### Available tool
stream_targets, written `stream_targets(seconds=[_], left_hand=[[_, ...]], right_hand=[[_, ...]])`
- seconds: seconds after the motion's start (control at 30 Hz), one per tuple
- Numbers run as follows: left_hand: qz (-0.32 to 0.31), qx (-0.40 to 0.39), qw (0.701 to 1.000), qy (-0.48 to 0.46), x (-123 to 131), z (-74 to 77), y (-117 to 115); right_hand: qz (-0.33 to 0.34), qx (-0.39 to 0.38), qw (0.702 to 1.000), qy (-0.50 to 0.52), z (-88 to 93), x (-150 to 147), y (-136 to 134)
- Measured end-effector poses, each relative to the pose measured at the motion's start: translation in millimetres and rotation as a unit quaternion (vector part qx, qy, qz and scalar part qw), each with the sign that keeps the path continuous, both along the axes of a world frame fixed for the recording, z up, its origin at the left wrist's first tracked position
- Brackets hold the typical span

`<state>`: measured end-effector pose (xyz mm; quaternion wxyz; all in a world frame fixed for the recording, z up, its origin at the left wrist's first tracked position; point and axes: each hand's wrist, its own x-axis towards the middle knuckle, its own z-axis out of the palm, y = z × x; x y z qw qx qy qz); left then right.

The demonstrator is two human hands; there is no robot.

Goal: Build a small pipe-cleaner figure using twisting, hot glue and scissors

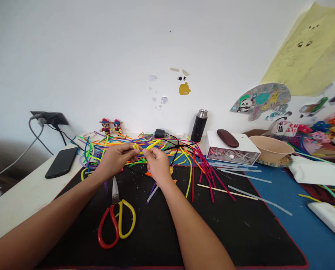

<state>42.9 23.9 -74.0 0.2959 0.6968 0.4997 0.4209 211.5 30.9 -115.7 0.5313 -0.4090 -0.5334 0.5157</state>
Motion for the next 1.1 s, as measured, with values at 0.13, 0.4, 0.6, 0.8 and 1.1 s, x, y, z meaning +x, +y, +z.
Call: stream_targets(seconds=[0.13, 0.4, 0.6, 0.8, 1.1], left_hand=[[-0.004, 0.060, 0.993, 0.105, -2.0, 0.9, -1.5], [0.001, 0.157, 0.937, 0.312, 4.9, -20.8, -0.1], [0.016, 0.130, 0.894, 0.429, 10.9, -30.7, 0.3], [-0.008, 0.118, 0.863, 0.491, 16.5, -25.9, -4.2], [-0.026, 0.112, 0.860, 0.497, 9.6, -22.7, -1.3]], right_hand=[[0.004, 0.015, 0.999, -0.031, -4.7, -0.5, 1.9], [-0.005, 0.017, 0.997, -0.079, -6.2, -2.6, -1.4], [0.024, -0.013, 0.994, -0.109, -10.8, -5.0, 0.3], [0.048, -0.020, 0.993, -0.111, -13.1, -6.6, -0.5], [0.077, -0.043, 0.990, -0.106, -7.5, -6.0, -3.3]])
